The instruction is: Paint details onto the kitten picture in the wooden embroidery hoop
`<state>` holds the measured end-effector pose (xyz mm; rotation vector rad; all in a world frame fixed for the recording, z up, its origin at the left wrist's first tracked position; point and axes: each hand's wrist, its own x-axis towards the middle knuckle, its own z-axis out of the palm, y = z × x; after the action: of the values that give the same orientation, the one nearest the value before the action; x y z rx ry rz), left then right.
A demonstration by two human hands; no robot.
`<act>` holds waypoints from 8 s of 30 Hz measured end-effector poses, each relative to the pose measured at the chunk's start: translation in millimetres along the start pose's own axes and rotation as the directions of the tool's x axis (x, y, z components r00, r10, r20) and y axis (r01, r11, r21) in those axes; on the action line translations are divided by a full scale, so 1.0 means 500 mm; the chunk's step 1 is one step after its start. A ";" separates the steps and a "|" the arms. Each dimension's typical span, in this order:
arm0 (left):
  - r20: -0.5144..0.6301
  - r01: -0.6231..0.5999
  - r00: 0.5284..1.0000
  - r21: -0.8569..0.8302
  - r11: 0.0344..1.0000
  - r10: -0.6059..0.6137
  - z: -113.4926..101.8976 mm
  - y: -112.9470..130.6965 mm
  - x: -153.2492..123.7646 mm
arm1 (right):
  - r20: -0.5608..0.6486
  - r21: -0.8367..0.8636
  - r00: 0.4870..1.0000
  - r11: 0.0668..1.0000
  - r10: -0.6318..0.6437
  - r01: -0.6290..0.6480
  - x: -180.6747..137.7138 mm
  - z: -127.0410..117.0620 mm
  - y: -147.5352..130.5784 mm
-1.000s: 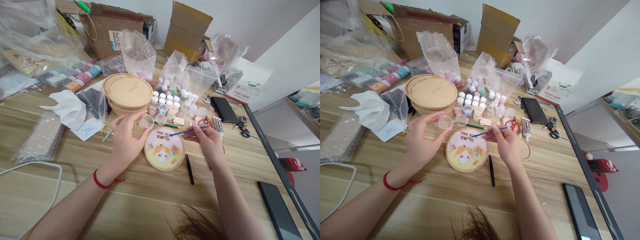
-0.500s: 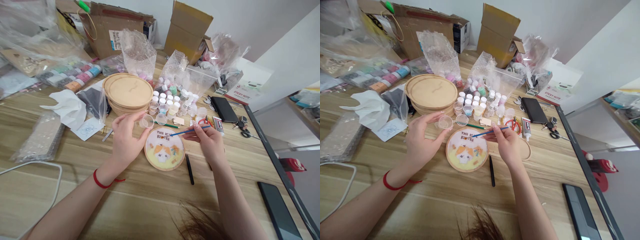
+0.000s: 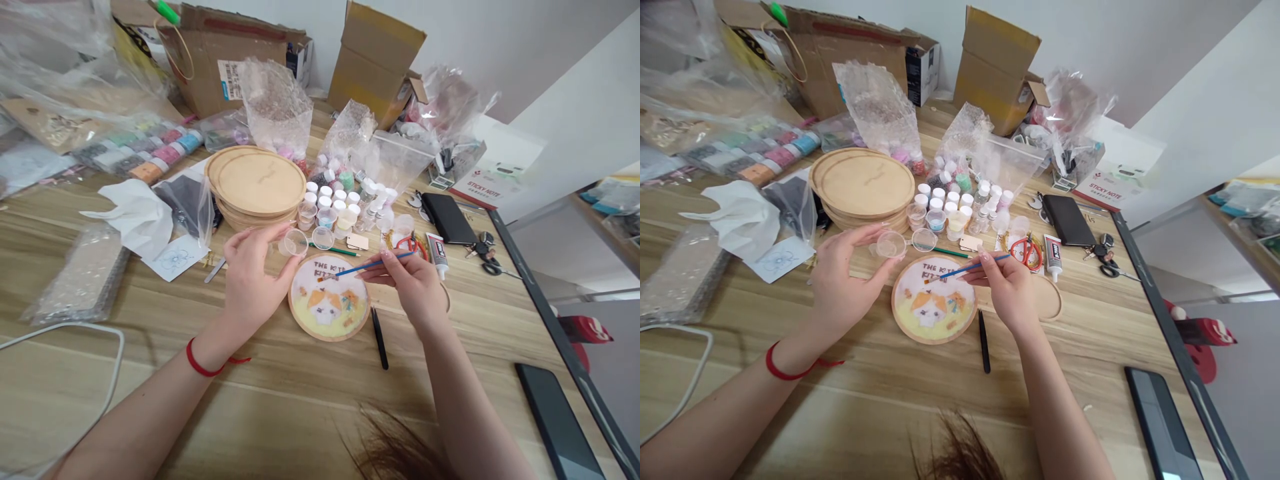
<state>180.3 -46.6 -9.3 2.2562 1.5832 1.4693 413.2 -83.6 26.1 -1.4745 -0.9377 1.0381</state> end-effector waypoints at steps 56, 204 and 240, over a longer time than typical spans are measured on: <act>-0.007 -0.024 1.000 0.010 1.000 0.024 0.003 0.000 -0.002 | 0.048 0.008 0.999 1.000 0.002 -0.002 -0.002 0.008 0.011; 0.169 -0.046 0.984 -0.060 0.997 0.055 0.002 0.004 -0.005 | -0.072 -0.013 0.981 0.983 -0.183 0.182 -0.019 -0.055 -0.055; 0.034 -0.061 0.998 0.008 0.998 0.061 -0.001 -0.002 -0.007 | -0.084 -0.062 0.990 0.993 -0.110 0.105 0.011 -0.119 -0.058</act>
<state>179.1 -48.8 -11.7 2.3419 1.5286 1.4321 470.4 -92.8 58.0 -1.4876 -0.9802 0.8679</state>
